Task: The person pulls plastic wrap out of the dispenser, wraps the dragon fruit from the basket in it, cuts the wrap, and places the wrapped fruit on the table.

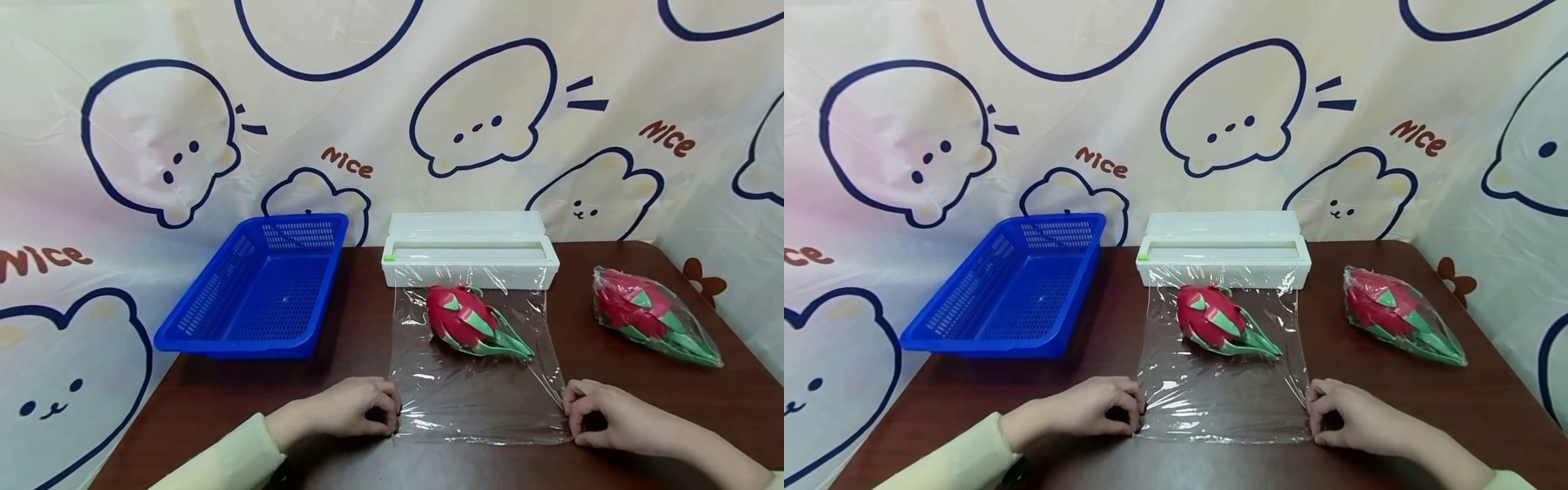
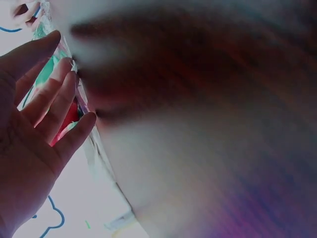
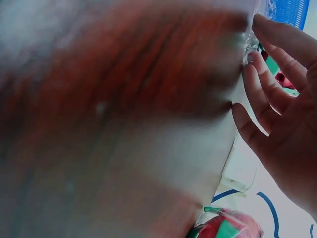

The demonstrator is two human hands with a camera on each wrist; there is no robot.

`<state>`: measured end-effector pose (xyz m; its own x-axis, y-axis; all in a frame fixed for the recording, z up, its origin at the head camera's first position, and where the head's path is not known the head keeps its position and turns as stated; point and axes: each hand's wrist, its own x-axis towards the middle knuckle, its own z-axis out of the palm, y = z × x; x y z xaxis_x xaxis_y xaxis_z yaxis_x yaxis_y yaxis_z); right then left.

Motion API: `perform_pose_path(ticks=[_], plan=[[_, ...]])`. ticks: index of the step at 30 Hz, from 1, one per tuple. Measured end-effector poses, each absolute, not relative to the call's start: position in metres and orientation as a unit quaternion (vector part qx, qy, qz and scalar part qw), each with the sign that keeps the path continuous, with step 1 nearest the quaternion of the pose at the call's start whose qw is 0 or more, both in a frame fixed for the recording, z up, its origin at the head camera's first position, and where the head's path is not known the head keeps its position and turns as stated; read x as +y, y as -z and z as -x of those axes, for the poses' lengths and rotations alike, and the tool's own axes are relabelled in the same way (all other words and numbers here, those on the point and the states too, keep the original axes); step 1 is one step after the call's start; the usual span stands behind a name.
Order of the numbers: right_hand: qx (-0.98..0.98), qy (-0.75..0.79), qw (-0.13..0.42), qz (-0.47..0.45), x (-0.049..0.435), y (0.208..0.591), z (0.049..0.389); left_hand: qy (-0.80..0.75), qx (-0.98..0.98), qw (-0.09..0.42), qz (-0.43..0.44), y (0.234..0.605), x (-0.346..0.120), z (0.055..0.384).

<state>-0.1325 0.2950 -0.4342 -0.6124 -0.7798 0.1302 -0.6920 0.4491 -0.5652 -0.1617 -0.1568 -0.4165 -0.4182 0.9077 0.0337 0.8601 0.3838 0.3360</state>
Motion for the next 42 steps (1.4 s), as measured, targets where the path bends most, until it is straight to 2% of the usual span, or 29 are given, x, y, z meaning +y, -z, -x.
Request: perform_pose_path(ticks=[5, 11, 18, 28, 33, 42], plan=[[0.833, 0.342, 0.137, 0.413, 0.298, 0.432, 0.134, -0.173, 0.834, 0.074, -0.518, 0.417, -0.158, 0.161], [0.825, 0.367, 0.148, 0.404, 0.298, 0.427, 0.135, -0.215, 0.843, 0.085, -0.485, 0.413, -0.160, 0.160], [0.831, 0.379, 0.107, 0.393, 0.300, 0.415, 0.133, -0.266, 0.835, 0.082, -0.474, 0.408, -0.168, 0.160], [0.882, 0.334, -0.005, 0.332, 0.297, 0.390, 0.130, -0.355, 0.805, -0.006, -0.476, 0.391, -0.178, 0.163], [0.886, 0.335, -0.030, 0.318, 0.296, 0.374, 0.133, -0.349, 0.810, -0.038, -0.469, 0.377, -0.178, 0.169], [0.884, 0.335, -0.092, 0.314, 0.291, 0.360, 0.151, -0.349, 0.829, -0.065, -0.433, 0.357, -0.174, 0.186]])
